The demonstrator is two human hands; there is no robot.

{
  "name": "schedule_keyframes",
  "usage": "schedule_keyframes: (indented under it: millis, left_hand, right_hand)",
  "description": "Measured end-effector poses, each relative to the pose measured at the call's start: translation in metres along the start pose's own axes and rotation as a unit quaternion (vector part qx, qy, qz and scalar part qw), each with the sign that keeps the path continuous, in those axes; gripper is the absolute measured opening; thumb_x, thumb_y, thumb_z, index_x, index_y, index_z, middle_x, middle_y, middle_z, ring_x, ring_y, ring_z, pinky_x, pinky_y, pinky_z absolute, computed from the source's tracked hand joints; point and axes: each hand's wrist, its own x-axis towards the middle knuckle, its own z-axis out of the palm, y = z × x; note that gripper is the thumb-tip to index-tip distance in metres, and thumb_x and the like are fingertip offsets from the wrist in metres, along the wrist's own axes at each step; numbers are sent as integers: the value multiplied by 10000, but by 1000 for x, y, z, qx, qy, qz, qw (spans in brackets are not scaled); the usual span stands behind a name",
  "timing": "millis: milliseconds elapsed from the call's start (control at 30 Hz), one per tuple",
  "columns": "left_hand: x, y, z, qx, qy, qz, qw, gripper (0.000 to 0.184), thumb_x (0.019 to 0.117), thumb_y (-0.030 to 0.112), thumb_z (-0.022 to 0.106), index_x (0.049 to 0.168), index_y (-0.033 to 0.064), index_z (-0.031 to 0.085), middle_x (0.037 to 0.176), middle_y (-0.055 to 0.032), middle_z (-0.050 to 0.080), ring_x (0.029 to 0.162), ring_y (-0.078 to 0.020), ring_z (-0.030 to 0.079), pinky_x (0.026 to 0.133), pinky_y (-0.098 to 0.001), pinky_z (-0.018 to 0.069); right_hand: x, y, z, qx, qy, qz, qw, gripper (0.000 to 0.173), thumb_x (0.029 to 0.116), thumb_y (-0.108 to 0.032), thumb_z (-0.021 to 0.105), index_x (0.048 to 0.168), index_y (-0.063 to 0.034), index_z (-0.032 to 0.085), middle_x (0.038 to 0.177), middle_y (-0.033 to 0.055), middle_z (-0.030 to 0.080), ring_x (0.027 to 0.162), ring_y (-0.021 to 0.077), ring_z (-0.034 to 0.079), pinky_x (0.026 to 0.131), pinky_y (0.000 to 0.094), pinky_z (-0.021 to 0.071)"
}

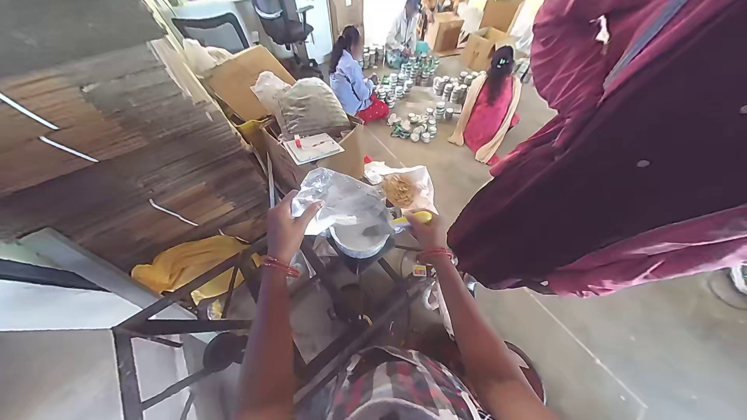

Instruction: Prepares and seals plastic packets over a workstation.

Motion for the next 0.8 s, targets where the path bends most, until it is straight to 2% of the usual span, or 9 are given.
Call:
schedule_keyframes:
  millis: [67, 167, 233, 333, 433, 600, 733, 800]
  left_hand:
    - [1, 2, 1, 10, -13, 7, 1000, 552, 972, 386, 711, 1348, -4, 610, 1136, -260, 699, 1035, -410, 687, 938, -634, 499]
    - [4, 6, 2, 12, -15, 17, 1000, 504, 971, 355, 719, 1319, 4, 625, 1105, -254, 703, 998, -400, 694, 911, -626, 512]
    - [5, 6, 2, 15, -9, 22, 1000, 505, 968, 345, 725, 1310, -12, 621, 1088, -271, 696, 981, -420, 689, 889, -636, 513]
    - [5, 2, 3, 13, -4, 14, 1000, 532, 970, 353, 723, 1341, -10, 609, 1133, -266, 694, 1031, -412, 687, 933, -626, 509]
    - [6, 3, 2, 9, -4, 2, 1000, 539, 969, 364, 722, 1339, -11, 609, 1149, -267, 688, 1049, -410, 680, 946, -632, 497]
    - [4, 0, 0, -3, 7, 6, 1000, 510, 967, 342, 728, 1319, -9, 617, 1114, -263, 696, 1007, -398, 691, 916, -619, 513]
    - [3, -2, -3, -26, 23, -21, 999, 618, 956, 374, 732, 1392, -30, 563, 1229, -265, 664, 1139, -391, 650, 1016, -602, 468]
    - [2, -5, -4, -37, 36, -21, 998, 583, 950, 371, 739, 1357, -19, 591, 1195, -243, 683, 1110, -360, 668, 998, -587, 488]
  right_hand:
    - [1, -2, 1, -15, 1, 3, 1000, 271, 1001, -302, 685, 1130, -65, 713, 879, 110, 713, 700, 198, 664, 695, 439, 575]
    - [9, -2, 3, -4, -25, -12, 1000, 219, 979, -227, 713, 1091, -39, 733, 898, 106, 732, 751, 180, 701, 750, 412, 605]
    - [9, 1, 0, 0, -11, -18, 1000, 198, 972, -228, 723, 1059, -51, 738, 870, 87, 735, 725, 162, 704, 724, 397, 611]
    - [11, 9, 1, 14, 21, 4, 1000, 208, 976, -246, 720, 1075, -65, 743, 889, 88, 736, 732, 168, 696, 725, 410, 598]
    - [9, 11, 2, 23, -8, -6, 1000, 206, 968, -210, 726, 1083, -40, 741, 927, 100, 744, 763, 167, 720, 756, 388, 626]
    - [8, 10, -2, 11, 8, 21, 1000, 266, 987, -292, 704, 1129, -69, 722, 915, 108, 729, 745, 195, 694, 740, 439, 590]
    - [12, 20, 6, 62, -9, -5, 998, 204, 962, -185, 731, 1072, -13, 731, 904, 108, 743, 732, 166, 723, 723, 372, 634]
    - [12, 23, 6, 79, 5, 9, 997, 200, 961, -186, 731, 1067, -15, 727, 898, 104, 746, 733, 170, 729, 720, 375, 639]
